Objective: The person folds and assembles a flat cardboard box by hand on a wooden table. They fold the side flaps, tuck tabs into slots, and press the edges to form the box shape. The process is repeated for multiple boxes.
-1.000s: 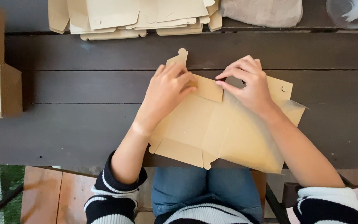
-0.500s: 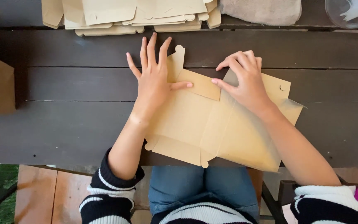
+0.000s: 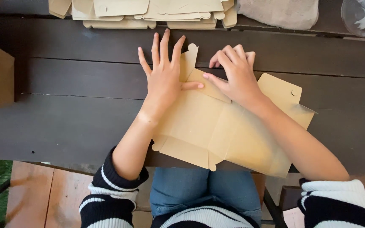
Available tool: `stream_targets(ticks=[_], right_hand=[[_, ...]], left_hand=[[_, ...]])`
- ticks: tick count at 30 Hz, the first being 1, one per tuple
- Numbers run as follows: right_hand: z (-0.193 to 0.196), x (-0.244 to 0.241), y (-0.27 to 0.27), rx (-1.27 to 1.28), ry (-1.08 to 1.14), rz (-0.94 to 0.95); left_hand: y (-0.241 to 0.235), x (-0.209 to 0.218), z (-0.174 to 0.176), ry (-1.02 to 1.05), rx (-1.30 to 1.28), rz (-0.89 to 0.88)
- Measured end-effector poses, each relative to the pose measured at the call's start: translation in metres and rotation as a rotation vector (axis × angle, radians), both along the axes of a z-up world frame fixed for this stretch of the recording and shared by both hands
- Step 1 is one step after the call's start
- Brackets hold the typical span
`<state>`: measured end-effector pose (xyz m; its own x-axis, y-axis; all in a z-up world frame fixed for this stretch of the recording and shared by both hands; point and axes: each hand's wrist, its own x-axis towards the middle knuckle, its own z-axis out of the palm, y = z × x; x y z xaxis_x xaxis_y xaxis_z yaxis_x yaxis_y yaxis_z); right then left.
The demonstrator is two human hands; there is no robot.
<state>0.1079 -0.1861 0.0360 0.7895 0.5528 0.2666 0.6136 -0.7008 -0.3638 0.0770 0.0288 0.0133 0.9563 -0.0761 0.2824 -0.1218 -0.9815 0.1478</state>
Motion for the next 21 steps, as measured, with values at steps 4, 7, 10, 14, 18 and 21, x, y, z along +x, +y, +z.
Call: stream_targets(ticks=[4,7,10,14,18,21], right_hand=[[0.001,0.008,0.016,0.013,0.057,-0.006],[0.003,0.010,0.026,0.042,0.078,-0.006],[0.001,0.012,0.031,0.073,0.065,-0.014],[0.006,0.009,0.029,0.066,0.052,-0.023],[-0.002,0.007,0.014,0.041,0.013,-0.025],[-0.006,0.002,0.001,0.031,-0.042,-0.025]], left_hand=[[0.001,0.001,-0.002,0.008,-0.020,0.000],[0.001,0.000,-0.001,0.012,-0.001,0.008],[0.000,0.000,-0.001,0.000,0.009,0.002],[0.000,-0.001,0.000,-0.008,0.087,0.060],[-0.001,-0.002,0.001,-0.030,0.123,0.068],[-0.003,-0.001,-0.002,-0.031,0.137,0.088]])
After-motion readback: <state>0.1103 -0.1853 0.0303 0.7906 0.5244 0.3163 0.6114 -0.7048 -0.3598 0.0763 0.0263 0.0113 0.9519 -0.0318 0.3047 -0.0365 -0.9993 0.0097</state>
